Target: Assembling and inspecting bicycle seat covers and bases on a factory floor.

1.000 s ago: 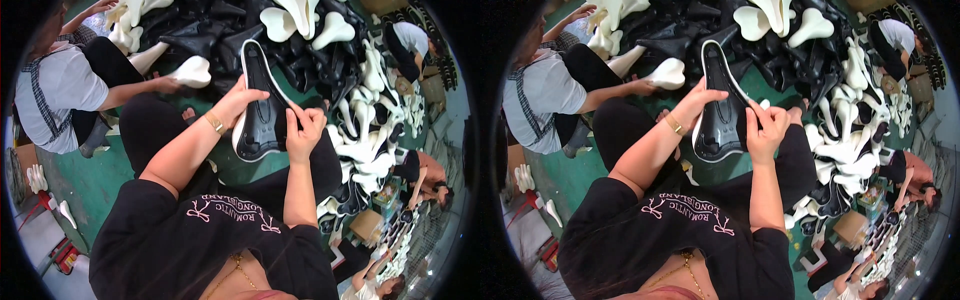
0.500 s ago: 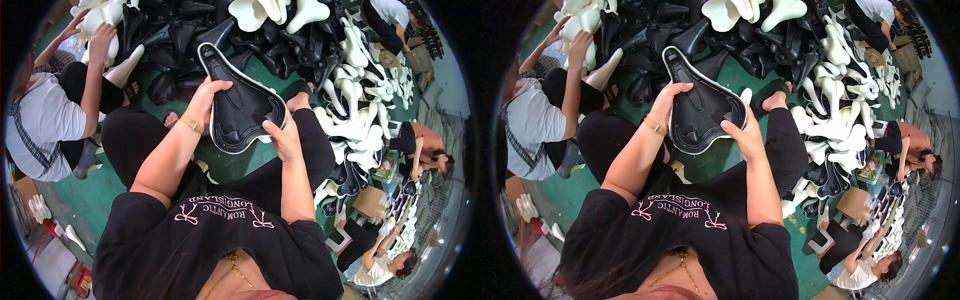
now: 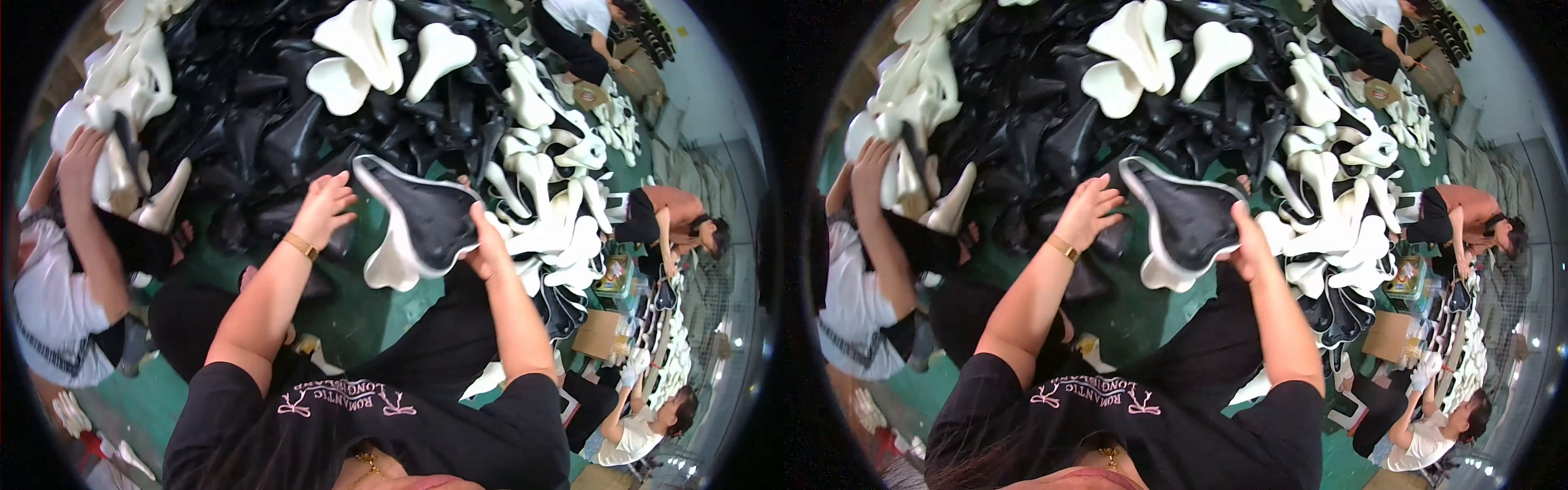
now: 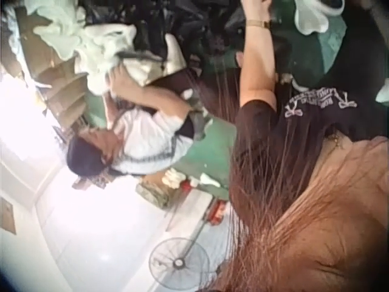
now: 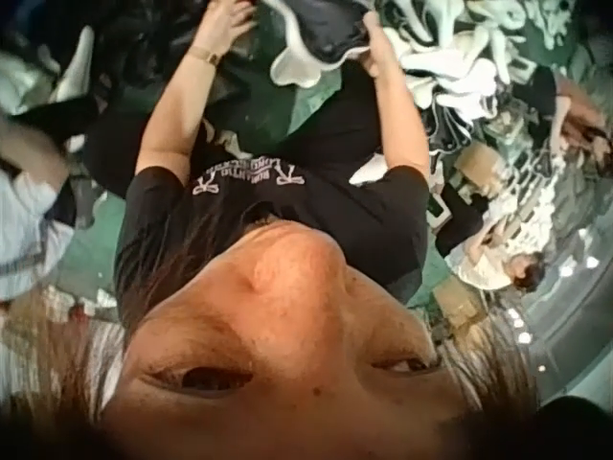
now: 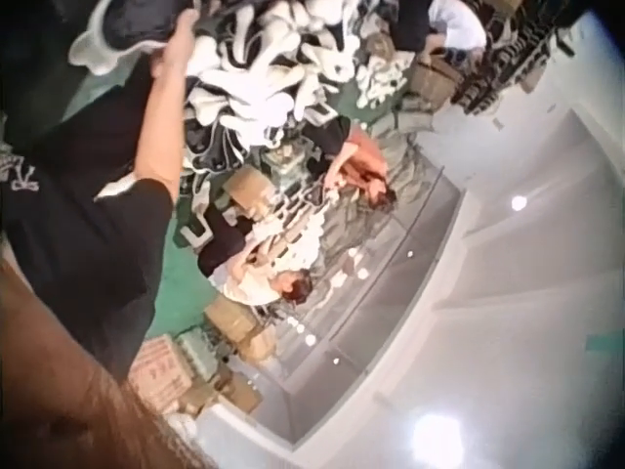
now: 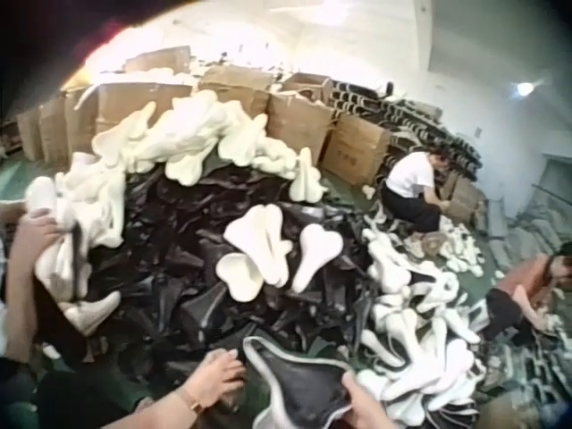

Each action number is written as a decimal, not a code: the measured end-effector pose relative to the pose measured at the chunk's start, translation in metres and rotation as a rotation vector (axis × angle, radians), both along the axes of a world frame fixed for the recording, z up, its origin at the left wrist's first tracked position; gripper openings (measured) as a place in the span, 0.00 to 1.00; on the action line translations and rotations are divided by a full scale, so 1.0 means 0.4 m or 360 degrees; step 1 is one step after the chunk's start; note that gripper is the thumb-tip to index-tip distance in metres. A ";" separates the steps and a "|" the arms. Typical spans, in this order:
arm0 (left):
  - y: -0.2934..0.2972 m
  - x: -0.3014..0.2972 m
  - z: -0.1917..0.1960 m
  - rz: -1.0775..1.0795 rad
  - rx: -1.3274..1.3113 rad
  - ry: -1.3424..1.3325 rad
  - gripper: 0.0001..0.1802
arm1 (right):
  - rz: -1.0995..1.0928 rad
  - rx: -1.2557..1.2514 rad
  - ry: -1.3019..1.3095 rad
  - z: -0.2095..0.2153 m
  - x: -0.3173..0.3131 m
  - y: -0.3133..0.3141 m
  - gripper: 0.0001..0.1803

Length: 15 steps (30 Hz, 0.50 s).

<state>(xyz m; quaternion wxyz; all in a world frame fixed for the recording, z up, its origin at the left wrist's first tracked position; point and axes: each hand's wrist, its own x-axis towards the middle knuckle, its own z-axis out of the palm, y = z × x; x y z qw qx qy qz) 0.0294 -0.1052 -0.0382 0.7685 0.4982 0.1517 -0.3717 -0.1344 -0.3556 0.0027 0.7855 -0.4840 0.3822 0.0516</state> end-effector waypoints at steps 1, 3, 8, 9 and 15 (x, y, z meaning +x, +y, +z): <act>-0.003 0.050 -0.042 -0.0067 0.0185 -0.0146 0.36 | -0.0203 -0.0084 -0.0080 0.014 0.035 -0.061 0.30; -0.065 0.143 -0.062 -0.0233 0.0495 -0.0432 0.34 | -0.0597 -0.0394 -0.0127 0.029 0.078 -0.308 0.31; -0.229 0.347 -0.077 -0.0473 0.1394 -0.1854 0.34 | -0.1491 -0.0465 -0.0687 0.121 0.274 -0.662 0.21; -0.258 0.386 -0.061 -0.0426 0.1579 -0.2520 0.35 | -0.1244 -0.0586 -0.0686 0.099 0.302 -0.698 0.21; -0.399 0.600 -0.051 -0.0779 0.2261 -0.3784 0.27 | -0.0015 -0.0744 -0.0106 -0.188 0.517 -0.468 0.14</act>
